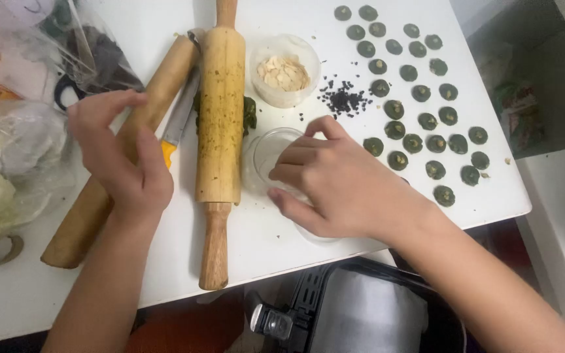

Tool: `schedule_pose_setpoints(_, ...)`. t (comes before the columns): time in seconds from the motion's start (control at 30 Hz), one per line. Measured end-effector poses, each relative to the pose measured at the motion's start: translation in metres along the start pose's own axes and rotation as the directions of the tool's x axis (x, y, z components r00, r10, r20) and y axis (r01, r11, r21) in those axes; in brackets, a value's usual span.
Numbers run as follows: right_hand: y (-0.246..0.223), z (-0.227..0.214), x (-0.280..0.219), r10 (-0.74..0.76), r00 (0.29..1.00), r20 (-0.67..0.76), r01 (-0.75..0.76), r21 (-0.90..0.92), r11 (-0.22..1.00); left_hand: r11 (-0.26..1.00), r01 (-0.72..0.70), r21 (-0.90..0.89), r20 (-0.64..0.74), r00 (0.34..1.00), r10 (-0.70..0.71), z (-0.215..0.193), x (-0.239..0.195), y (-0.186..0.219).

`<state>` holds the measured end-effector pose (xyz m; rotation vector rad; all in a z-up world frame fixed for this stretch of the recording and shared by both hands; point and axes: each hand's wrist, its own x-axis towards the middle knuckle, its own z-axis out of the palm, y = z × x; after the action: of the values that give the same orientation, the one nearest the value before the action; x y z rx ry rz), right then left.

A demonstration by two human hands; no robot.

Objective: Decorating small green cookies or confections with sliced almonds and then transferring them to an air fryer basket.

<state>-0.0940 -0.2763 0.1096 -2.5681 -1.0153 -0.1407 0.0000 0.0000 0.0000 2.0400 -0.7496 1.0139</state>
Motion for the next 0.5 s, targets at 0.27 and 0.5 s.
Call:
schedule_pose_setpoints(0.27,-0.018,-0.009,0.032,0.324,0.853,0.409,-0.288,-0.15,0.946,0.996,-0.059,-0.066,0.043,0.997,0.062,0.002,0.0,0.006)
schedule_pose_setpoints(0.5,0.007,-0.007,-0.031,0.346,0.938,0.0,-0.314,0.426,0.849,0.996,-0.086,-0.033,0.099,0.991,0.089,0.01,-0.021,-0.024)
